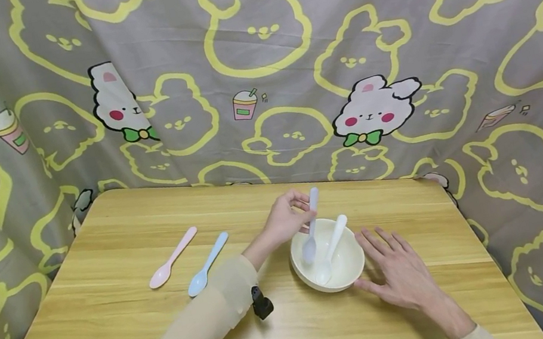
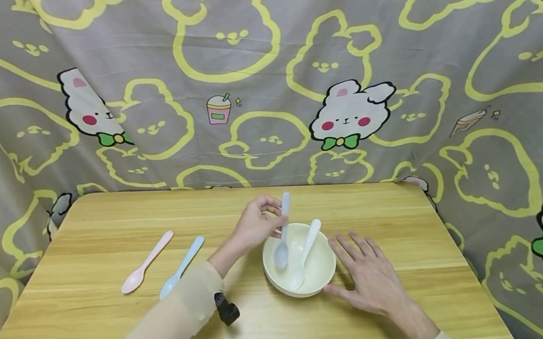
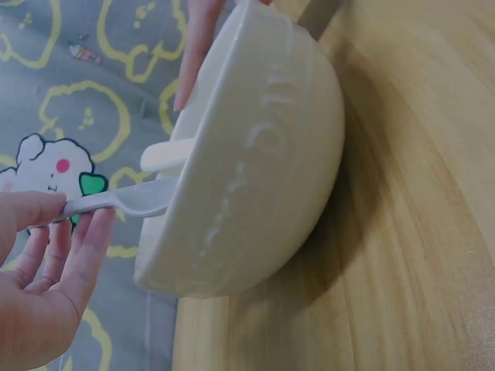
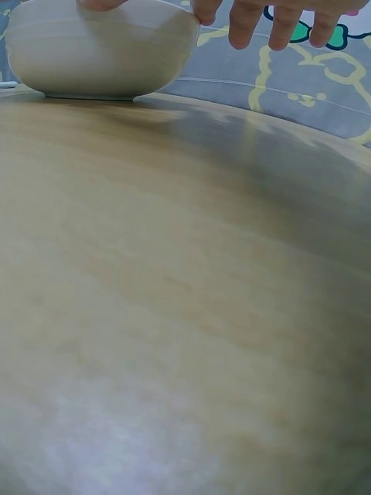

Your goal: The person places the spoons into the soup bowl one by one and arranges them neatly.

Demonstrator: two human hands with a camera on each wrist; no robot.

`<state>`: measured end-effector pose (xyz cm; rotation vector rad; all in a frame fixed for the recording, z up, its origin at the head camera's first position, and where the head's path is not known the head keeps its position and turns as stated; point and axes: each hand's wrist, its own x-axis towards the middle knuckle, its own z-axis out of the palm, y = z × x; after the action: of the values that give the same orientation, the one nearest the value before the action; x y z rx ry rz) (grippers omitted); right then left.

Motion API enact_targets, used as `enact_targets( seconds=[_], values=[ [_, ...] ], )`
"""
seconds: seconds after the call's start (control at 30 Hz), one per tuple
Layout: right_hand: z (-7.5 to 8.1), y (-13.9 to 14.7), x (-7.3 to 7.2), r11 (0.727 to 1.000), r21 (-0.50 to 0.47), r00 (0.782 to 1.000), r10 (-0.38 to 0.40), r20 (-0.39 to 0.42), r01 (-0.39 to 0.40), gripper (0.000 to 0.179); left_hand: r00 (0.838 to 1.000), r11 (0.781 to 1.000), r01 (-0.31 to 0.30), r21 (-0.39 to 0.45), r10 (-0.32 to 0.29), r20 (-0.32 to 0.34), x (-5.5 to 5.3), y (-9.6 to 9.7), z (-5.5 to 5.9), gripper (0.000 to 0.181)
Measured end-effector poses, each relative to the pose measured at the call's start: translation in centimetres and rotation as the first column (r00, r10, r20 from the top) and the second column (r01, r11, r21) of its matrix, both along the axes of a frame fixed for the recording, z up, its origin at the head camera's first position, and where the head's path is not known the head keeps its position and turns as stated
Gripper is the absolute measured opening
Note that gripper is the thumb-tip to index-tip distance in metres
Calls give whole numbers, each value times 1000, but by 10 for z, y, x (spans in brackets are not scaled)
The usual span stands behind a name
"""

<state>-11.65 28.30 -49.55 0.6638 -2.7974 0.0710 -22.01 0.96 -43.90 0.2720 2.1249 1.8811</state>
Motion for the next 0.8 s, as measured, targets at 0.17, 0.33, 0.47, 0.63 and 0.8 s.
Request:
enact_targets(
  seconds=[0.17, 0.33, 0.47, 0.63, 0.8],
  values=[
    [0, 0, 0, 1000, 1, 1000, 1, -2, -1, 97, 1000, 1000, 5, -21, -5, -19, 1, 3, -3, 29],
    [1, -1, 0, 1000, 0, 1000, 9, -15, -9, 98, 999, 999, 8, -40, -10, -45, 2, 8, -6, 29],
    [1, -1, 1, 1000, 2, 1000, 7, -15, -7, 97, 998, 998, 3, -63, -7, -55, 3, 12, -7, 27],
    [1, -1, 1, 1000, 4, 1000, 6, -14, -6, 98, 999, 994, -10, -106, 5, -46, 6, 16, -5, 29],
    [1, -1, 0, 1000, 3, 1000, 1, -11, -1, 98, 999, 989, -20, -143, 15, -40, 7, 21, -6, 30]
  ],
)
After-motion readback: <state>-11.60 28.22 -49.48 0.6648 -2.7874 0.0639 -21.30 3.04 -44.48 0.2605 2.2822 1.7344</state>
